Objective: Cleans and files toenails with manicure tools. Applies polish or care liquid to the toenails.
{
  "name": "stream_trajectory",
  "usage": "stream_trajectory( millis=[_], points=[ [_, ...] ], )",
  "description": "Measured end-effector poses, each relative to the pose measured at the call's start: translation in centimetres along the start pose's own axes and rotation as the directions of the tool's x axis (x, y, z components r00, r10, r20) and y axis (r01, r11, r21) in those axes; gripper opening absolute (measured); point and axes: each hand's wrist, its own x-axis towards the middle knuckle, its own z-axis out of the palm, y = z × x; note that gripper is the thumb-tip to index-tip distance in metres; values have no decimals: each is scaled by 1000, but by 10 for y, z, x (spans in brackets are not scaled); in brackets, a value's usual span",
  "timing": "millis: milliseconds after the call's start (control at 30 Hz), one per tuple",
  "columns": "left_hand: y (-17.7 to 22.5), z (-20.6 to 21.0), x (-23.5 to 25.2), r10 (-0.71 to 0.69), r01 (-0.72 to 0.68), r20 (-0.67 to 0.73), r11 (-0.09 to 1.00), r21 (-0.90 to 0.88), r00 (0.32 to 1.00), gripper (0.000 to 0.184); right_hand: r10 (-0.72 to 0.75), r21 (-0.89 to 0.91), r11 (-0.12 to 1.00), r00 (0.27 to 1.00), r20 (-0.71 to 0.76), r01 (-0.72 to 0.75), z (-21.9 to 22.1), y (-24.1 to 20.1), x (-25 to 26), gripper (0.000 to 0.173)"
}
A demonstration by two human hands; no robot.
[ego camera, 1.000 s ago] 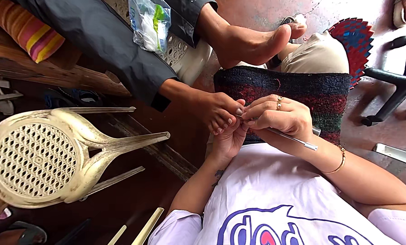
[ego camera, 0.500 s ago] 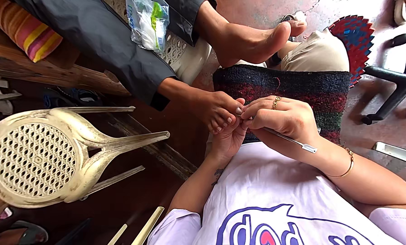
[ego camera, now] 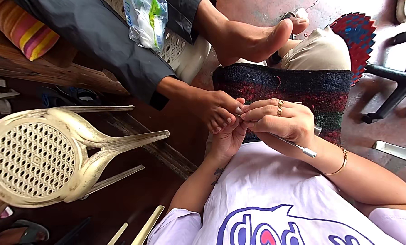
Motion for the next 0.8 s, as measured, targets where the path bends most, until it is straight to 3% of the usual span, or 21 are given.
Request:
stream_trajectory(
  millis=[333, 667, 800],
  points=[
    [-1, 2, 0, 10, -9, -30, 999, 34, 1000, 22, -96, -71, 993, 995, -4, 96, 4, 3, -9, 10],
    [-1, 1, 0, 6, -6, 0, 1000, 6, 1000, 29, 162, -83, 984, 986, 32, -159, -2, -17, 12, 15],
    [-1, 1, 0, -2, 3, 15, 999, -35, 1000, 29, 169, 14, 985, 985, 26, -170, -4, -9, 14, 13]
  ],
)
